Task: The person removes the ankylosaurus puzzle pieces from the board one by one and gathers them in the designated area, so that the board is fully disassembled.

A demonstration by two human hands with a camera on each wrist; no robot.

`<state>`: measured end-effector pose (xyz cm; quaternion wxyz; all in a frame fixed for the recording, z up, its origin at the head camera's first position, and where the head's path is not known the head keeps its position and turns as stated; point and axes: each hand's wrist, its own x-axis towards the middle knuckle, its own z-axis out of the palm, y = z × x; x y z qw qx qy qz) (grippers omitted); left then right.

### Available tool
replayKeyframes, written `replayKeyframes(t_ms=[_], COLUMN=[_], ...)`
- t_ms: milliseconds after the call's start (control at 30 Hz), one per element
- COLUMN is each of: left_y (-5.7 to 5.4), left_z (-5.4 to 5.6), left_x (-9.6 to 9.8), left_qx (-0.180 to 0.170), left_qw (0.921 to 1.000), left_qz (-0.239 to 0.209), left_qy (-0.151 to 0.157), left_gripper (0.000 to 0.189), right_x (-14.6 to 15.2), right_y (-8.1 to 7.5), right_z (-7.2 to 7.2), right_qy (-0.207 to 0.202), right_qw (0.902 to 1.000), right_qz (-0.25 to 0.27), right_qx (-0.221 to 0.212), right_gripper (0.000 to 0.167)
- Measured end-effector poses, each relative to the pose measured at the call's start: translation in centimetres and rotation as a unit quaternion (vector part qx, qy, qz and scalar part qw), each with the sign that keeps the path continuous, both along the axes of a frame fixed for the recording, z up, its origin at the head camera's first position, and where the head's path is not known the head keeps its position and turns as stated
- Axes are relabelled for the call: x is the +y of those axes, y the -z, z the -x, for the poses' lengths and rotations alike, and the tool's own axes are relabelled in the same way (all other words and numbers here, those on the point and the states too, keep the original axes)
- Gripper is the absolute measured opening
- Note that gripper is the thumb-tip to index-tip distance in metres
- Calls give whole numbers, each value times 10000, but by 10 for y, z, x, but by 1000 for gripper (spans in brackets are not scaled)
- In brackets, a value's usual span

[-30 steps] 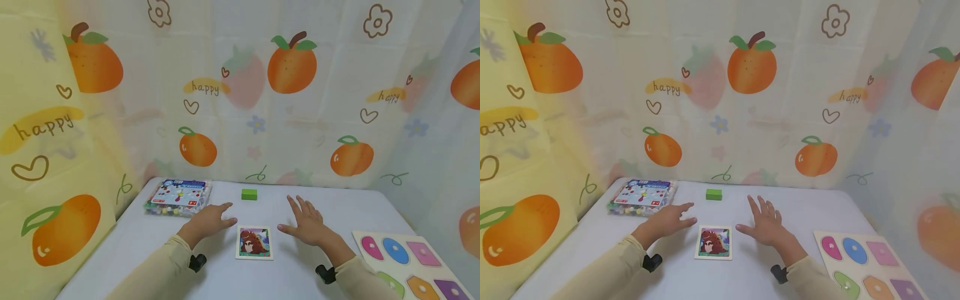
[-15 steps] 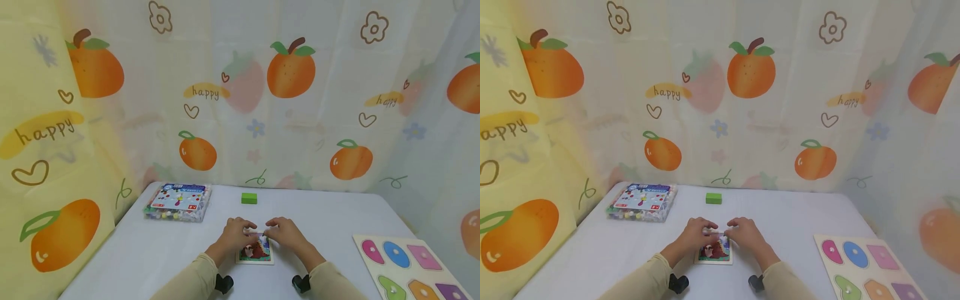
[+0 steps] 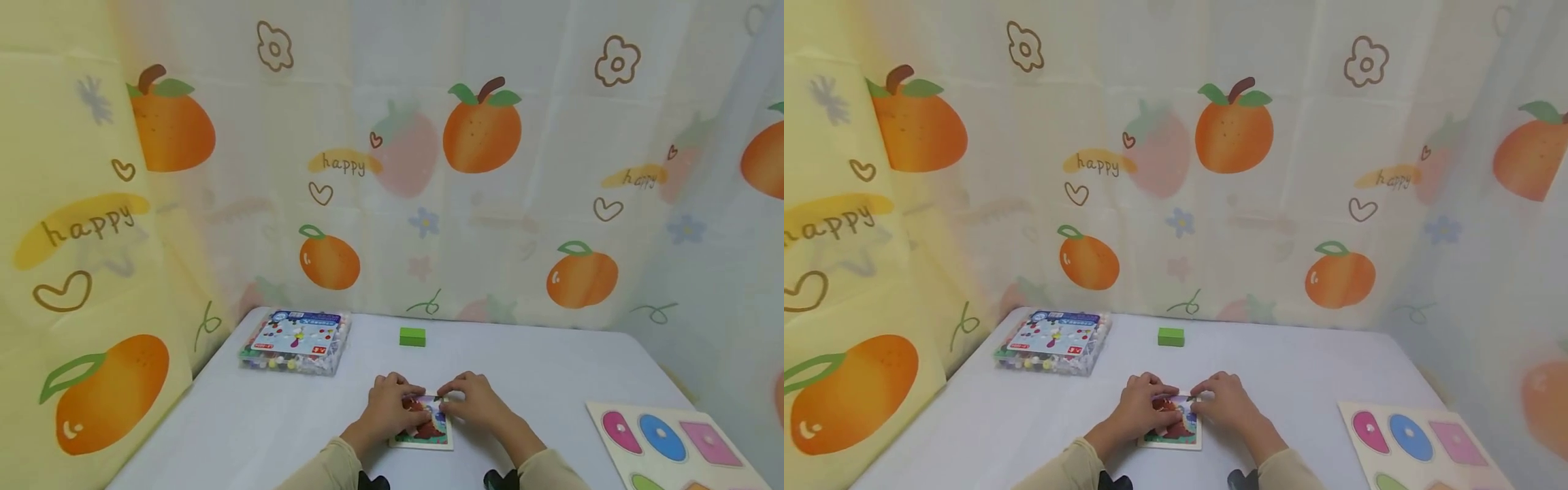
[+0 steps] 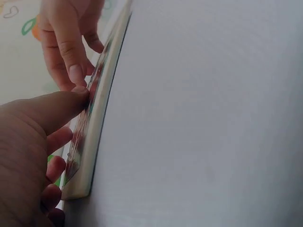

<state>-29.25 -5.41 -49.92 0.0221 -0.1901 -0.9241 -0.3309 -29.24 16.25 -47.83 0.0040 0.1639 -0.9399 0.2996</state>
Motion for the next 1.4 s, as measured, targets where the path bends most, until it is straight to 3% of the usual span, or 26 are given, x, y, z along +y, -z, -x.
replayKeyframes(t_ms=[333, 567, 867, 1100, 1400], left_y=[3, 10, 11, 7, 4], left_z=[4, 2, 4, 4, 1], left_x=[2, 4, 3, 4, 5], left_qx=[50, 76, 234, 91, 11], left_qw=[9999, 9995, 9996, 9998, 9995], left_qz=[-34, -95, 66, 27, -69], left_qy=[-126, -303, -164, -190, -323], left_gripper=[48, 45, 51, 54, 50], right_x=[5, 5, 5, 3, 0], right_y=[12, 20, 16, 15, 14], right_z=[13, 9, 6, 6, 4], right_qy=[68, 45, 97, 106, 564], right_qw=[9997, 9993, 9992, 9995, 9975], right_qz=[176, 302, 176, 101, -243], right_qx=[169, 201, 359, 271, 346], right_gripper=[20, 20, 17, 21, 20])
